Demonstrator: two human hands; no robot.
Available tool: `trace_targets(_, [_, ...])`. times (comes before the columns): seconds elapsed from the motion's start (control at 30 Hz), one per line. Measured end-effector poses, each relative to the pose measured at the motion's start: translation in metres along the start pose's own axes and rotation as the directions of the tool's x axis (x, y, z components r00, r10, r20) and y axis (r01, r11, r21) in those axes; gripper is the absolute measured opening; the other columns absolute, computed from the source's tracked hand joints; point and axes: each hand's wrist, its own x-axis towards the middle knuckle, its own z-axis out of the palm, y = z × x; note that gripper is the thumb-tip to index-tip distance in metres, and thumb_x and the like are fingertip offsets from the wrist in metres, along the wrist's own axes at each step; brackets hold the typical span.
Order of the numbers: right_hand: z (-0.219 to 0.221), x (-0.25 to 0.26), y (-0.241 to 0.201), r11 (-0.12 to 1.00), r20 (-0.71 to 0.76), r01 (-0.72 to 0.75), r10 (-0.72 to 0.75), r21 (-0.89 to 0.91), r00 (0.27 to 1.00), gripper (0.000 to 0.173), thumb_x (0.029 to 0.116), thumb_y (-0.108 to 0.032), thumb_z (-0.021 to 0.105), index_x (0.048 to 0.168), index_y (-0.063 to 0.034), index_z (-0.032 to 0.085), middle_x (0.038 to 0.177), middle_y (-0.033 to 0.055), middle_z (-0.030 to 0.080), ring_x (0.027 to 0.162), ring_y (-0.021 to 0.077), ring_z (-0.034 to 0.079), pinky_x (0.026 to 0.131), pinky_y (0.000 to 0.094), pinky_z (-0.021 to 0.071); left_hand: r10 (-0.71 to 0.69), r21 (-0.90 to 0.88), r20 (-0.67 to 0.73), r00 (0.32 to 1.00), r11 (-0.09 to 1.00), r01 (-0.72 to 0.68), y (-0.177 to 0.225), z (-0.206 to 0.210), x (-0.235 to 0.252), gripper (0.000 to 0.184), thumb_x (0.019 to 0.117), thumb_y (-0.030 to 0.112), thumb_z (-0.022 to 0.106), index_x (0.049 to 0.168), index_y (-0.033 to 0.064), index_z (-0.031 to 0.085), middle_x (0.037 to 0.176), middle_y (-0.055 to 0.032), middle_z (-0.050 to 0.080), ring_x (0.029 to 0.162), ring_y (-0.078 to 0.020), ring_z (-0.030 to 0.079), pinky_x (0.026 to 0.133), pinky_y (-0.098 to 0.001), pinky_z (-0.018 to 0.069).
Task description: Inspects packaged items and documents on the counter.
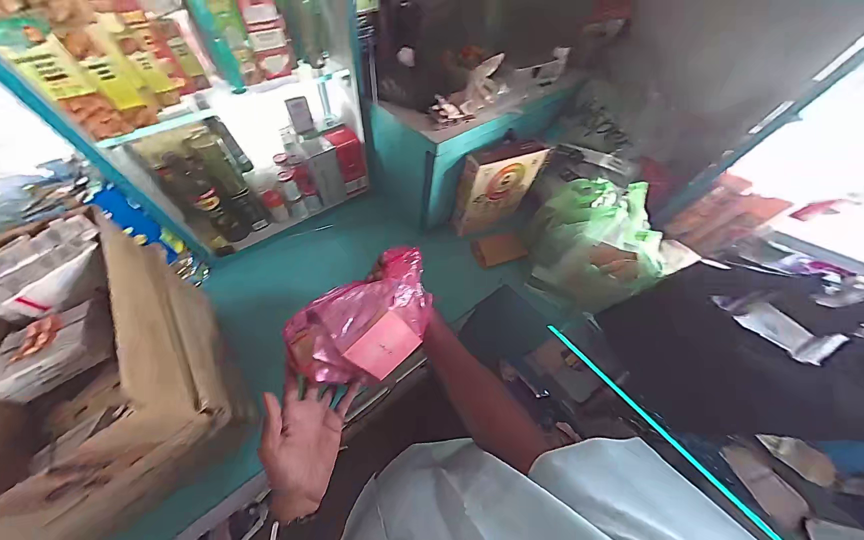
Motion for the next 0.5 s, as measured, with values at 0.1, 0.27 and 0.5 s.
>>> trace_targets(0.1, [-0.023,0.071,0.045,0.998,-0.255,-0.058,0.05,-0.022,0.966,0.034,0.1124,-0.013,0.027,0.117,0.0038,0.057,0.089,0.0114,0.062,0.076,0.0108,0.058,0.069,0.0249,0.0503,0.151,0.399,-0.053,0.987,0.909,-0.118,-0.018,-0.011,-0.006,0.083,0.1005,0.048,0.054,0.165,0.0244,0.008,0.168,-0.005,0.024,0.146,-0.0285,0.041,0.104,-0.059,0.0489])
trace_targets(0.27, [-0.052,0.096,0.111,0.992,-0.322,0.091,-0.058,0.086,0.945,0.036,0.113,-0.025,0.025,0.123,-0.0037,0.052,0.095,0.0067,0.062,0.084,0.0118,0.062,0.072,0.0308,0.0547,0.216,0.717,-0.051,0.975,0.688,-0.115,-0.043,-0.02,-0.011,0.106,0.088,0.018,0.072,0.166,0.0202,0.001,0.171,-0.0139,0.007,0.148,-0.0282,0.039,0.108,-0.0458,0.0509])
trace_targets(0.5, [-0.055,0.059,0.121,0.958,-0.148,0.274,-0.26,0.08,0.954,0.026,0.1031,0.001,0.032,0.114,-0.0036,0.055,0.091,0.0001,0.068,0.085,0.0061,0.067,0.08,0.0274,0.0573,0.392,0.766,0.011,0.92,0.589,-0.26,-0.032,-0.012,0.019,0.107,0.0868,0.003,0.071,0.164,0.0079,-0.004,0.168,-0.0178,0.011,0.15,-0.0192,0.031,0.117,-0.0318,0.0379])
